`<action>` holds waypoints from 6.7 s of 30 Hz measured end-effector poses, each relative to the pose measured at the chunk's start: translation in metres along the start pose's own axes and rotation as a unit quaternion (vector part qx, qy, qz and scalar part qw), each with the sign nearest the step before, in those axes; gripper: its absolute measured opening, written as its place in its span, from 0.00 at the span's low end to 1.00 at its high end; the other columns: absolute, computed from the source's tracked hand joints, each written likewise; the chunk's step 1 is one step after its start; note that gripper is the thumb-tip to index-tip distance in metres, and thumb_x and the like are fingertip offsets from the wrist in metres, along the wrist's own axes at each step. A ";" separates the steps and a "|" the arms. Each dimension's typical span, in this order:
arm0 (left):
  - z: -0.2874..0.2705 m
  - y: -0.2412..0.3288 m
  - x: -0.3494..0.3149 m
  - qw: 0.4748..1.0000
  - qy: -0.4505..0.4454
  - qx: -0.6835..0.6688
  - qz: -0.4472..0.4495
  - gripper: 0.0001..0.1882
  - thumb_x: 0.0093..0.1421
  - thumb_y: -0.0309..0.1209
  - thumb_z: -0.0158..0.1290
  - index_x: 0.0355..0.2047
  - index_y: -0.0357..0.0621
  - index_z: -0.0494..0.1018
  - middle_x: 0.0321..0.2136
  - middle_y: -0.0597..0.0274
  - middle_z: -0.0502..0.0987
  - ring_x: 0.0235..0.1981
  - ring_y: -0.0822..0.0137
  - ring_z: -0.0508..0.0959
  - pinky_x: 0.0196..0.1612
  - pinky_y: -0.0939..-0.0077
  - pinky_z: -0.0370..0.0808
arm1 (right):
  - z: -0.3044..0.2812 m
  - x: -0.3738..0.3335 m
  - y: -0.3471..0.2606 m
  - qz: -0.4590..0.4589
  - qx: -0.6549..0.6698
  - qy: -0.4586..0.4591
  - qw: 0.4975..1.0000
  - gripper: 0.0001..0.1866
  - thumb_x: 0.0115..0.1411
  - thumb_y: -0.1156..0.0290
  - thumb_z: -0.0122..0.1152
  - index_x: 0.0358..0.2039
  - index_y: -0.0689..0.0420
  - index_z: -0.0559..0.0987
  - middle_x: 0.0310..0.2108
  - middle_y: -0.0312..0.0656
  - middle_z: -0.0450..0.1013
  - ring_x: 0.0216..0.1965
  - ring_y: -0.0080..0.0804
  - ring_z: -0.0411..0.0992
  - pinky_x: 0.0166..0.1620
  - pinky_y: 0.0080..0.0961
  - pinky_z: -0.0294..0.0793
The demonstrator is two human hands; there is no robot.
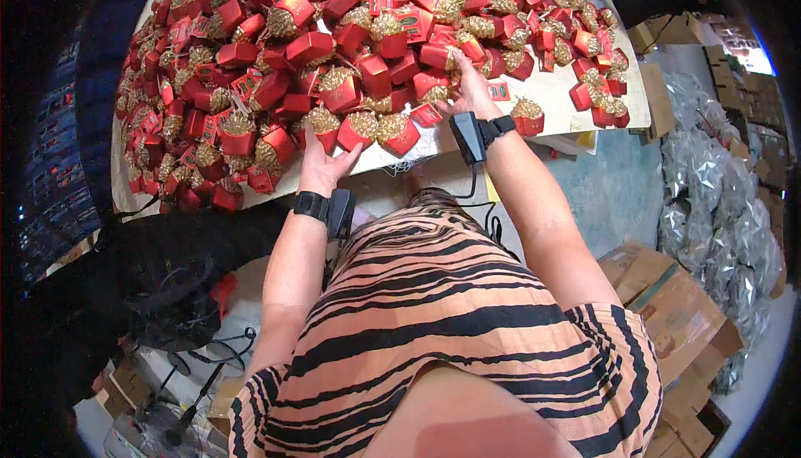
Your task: Tying and organizing small red and gold decorative items on a production table.
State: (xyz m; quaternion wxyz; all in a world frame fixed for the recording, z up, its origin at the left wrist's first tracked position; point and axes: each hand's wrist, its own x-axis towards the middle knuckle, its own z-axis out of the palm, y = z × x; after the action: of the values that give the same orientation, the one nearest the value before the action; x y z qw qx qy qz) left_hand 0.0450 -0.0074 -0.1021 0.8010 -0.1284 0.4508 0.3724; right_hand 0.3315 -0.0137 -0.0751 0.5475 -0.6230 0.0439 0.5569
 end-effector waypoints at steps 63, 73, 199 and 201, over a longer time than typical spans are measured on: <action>0.231 -0.036 -0.014 0.928 -0.154 0.312 0.130 0.40 0.60 0.51 0.44 0.62 0.39 0.43 0.58 0.36 0.52 0.54 0.45 0.65 0.55 0.51 0.65 | -0.073 0.025 -0.174 -0.294 0.042 -0.182 0.938 0.25 0.60 0.60 0.54 0.53 0.62 0.64 0.47 0.45 0.69 0.45 0.31 0.70 0.50 0.33 0.71; 0.112 -0.017 -0.020 0.962 -0.030 0.242 0.121 0.18 0.62 0.37 0.45 0.46 0.37 0.63 0.43 0.45 0.71 0.45 0.51 0.73 0.49 0.60 0.73 | -0.120 -0.030 -0.012 -0.518 -0.616 -0.261 0.533 0.29 0.40 0.76 0.59 0.49 0.53 0.70 0.51 0.50 0.63 0.46 0.47 0.65 0.46 0.38 0.69; -0.280 -0.477 0.264 0.918 0.187 -0.279 0.212 0.16 0.64 0.37 0.40 0.48 0.45 0.68 0.39 0.62 0.76 0.33 0.74 0.74 0.29 0.86 0.66 | -0.270 0.274 0.396 -0.256 -0.684 -0.431 0.531 0.08 0.51 0.76 0.55 0.34 0.59 0.74 0.38 0.44 0.70 0.40 0.33 0.68 0.42 0.29 0.69; -0.270 -0.462 0.267 0.916 0.192 -0.299 0.187 0.18 0.63 0.40 0.41 0.46 0.42 0.70 0.37 0.59 0.76 0.35 0.74 0.74 0.29 0.84 0.67 | -0.271 0.234 0.370 -0.250 -0.677 -0.498 0.482 0.08 0.46 0.82 0.57 0.29 0.59 0.75 0.32 0.41 0.72 0.35 0.34 0.71 0.38 0.28 0.71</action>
State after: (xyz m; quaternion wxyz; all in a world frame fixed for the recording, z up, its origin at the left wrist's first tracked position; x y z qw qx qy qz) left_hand 0.2892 -0.3443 -0.5316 0.5388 -0.3447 0.4796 0.6007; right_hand 0.3490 -0.2287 -0.5423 0.0035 -0.4044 -0.7840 0.4709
